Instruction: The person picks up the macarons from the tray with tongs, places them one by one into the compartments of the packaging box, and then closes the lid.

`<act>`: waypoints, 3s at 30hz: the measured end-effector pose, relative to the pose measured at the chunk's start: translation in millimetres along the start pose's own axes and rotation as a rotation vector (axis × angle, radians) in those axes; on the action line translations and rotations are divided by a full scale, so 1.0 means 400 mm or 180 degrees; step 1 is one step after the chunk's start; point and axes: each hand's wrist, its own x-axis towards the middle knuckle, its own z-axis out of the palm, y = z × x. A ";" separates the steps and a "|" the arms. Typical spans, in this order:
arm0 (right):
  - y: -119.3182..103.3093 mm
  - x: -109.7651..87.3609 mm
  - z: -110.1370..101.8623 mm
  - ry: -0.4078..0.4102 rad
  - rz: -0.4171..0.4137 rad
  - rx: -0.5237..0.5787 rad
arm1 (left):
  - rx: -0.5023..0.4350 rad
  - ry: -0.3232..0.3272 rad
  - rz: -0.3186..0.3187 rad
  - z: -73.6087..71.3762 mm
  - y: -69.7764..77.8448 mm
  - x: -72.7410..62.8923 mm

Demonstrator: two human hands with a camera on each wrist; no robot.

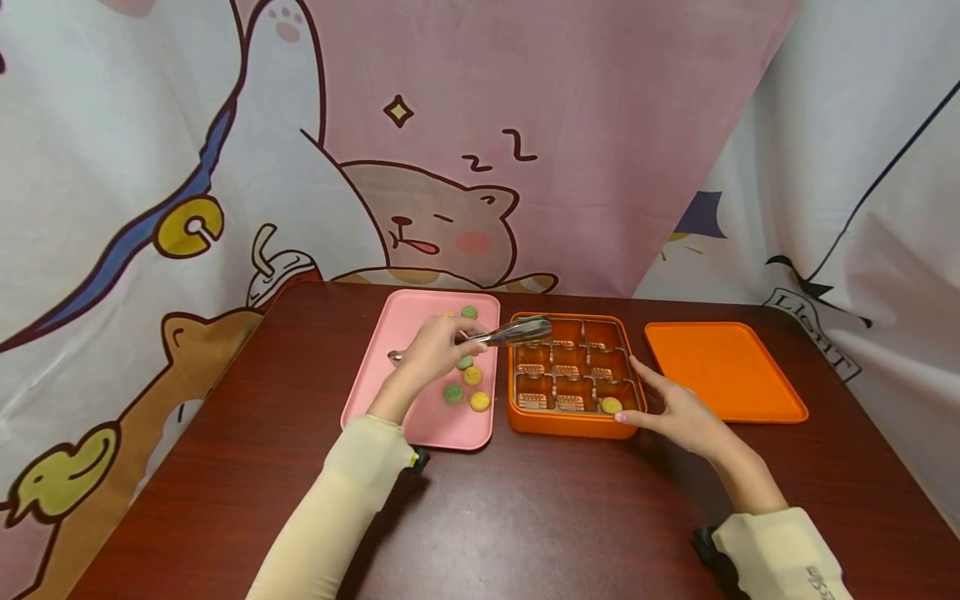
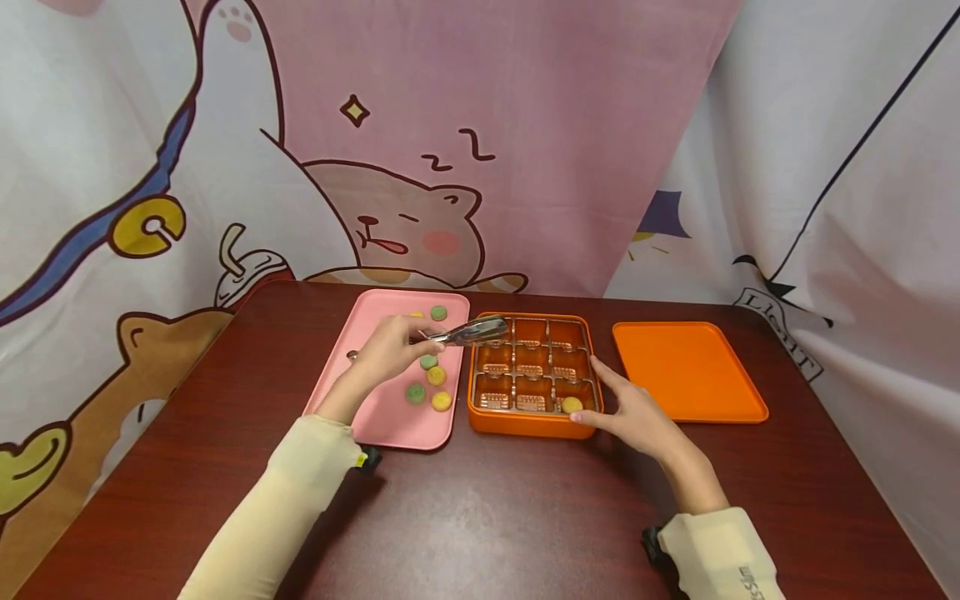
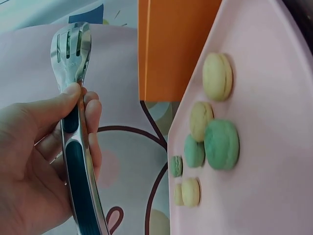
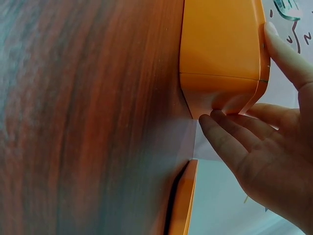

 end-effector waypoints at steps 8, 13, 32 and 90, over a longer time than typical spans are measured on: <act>-0.001 0.000 0.000 -0.0012 0.0009 0.0006 | -0.0058 0.0000 0.0082 0.021 0.025 0.015; -0.001 0.000 0.000 -0.0006 0.0022 0.0013 | -0.0103 -0.0055 0.0101 0.034 0.036 0.023; 0.004 -0.001 0.003 0.0030 0.0000 -0.0002 | -0.0115 -0.0221 0.0194 0.087 0.072 0.045; 0.001 -0.004 0.004 0.0019 0.0019 0.0041 | 0.0534 -0.0361 0.0088 0.198 0.137 0.083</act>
